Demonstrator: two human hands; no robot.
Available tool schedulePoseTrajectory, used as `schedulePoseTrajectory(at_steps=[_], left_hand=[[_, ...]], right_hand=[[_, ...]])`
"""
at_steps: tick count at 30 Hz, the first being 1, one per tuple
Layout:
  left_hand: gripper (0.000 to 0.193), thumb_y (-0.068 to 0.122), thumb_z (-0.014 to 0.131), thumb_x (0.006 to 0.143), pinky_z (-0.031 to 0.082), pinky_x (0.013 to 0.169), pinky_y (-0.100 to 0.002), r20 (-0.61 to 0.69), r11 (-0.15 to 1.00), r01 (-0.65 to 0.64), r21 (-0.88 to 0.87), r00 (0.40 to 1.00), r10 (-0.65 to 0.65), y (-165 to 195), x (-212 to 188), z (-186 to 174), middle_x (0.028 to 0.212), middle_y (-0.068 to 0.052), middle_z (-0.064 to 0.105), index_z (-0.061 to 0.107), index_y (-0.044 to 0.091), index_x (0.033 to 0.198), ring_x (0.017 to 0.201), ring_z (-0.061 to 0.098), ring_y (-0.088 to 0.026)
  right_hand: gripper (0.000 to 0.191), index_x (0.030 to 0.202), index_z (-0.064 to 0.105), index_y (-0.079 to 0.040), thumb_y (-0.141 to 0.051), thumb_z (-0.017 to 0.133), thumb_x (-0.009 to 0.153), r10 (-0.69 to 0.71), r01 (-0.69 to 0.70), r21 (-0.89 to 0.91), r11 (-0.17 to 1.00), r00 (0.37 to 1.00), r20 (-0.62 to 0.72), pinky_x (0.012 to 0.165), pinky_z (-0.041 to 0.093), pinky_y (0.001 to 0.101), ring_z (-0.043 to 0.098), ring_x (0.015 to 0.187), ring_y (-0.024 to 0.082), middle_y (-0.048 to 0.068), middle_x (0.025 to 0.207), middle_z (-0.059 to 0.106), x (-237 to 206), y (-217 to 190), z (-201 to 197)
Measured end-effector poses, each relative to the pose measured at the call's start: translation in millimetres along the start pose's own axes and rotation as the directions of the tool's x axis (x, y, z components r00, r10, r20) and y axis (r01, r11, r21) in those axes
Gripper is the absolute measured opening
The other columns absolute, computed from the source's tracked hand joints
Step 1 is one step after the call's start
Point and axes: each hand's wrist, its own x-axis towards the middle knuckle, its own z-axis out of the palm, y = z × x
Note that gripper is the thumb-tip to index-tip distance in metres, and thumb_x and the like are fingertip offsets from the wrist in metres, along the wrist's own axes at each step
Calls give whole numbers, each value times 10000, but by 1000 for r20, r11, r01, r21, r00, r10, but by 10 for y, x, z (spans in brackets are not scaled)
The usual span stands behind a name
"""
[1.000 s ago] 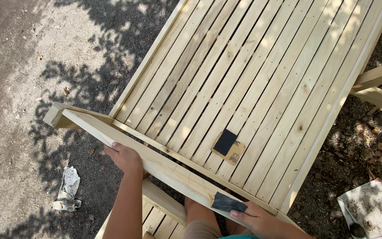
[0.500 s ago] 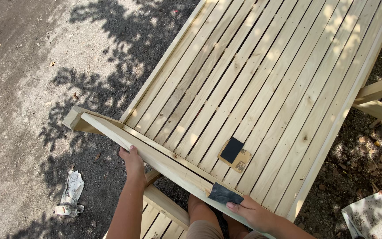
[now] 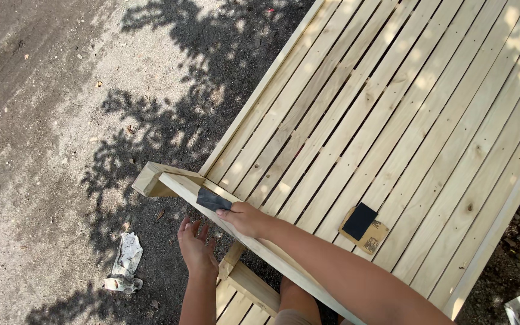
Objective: The person sands the edges and rails of unfinished slatted wooden furniture frames outdoors, rubbing a sanding block along the wood surfaces by hand. They reposition around the frames and at the end hold a rail against a support block while sanding its edge.
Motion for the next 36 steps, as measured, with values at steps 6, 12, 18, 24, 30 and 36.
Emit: schedulePoseTrajectory(at_steps=[6,12,18,24,30,36], left_hand=[[511,453,370,1033,357,1056,-545,-41,994,87,59,996,-85,186,415,167,1414,-65,529,428,200,1472,1280,515,-228],[800,659,267,1016,345,1161,-412,31,1000,17,0,999,-17,480,972,473,1471,-93,512,376,55,1530,1349,501,-262],[854,668,212,1004,396,1140,-425,-66,997,55,50,996,-52,350,1044,602,1470,-176,518,351,9,1528,1334,531,-315],[699,582,249,1026,421,1119,-448,155,975,121,-184,984,-93,429,1086,448,1410,-136,564,420,79,1480,1289,561,-289],[658,537,259,1050,443,1104,-453,132,936,60,-346,991,-14,417,1080,510,1433,-158,546,416,65,1481,1293,562,-304],[712,599,267,1032,439,1105,-442,-51,986,75,-148,995,-83,361,1099,573,1446,-134,537,362,79,1509,1295,564,-287]], right_hand=[[578,867,646,24,-532,555,999,89,-86,65,994,995,-47,644,482,372,567,668,168,61,683,579,474,-196,225],[633,850,681,46,-553,542,1000,490,-488,-49,872,870,61,722,486,313,527,757,141,51,776,542,-1445,599,-397],[428,985,660,-23,-427,523,1025,395,-433,166,886,892,221,731,491,261,515,749,77,-29,772,580,-1398,818,-426],[518,859,682,30,-431,536,1043,47,-65,173,983,993,105,629,472,316,513,630,100,23,675,593,825,-47,209],[536,845,644,65,-425,563,1046,35,-36,57,998,999,9,602,458,330,474,607,120,43,628,527,630,131,179],[440,847,671,-19,-401,551,1029,214,-239,193,952,966,144,616,421,319,435,645,96,-13,646,503,-495,684,-114]])
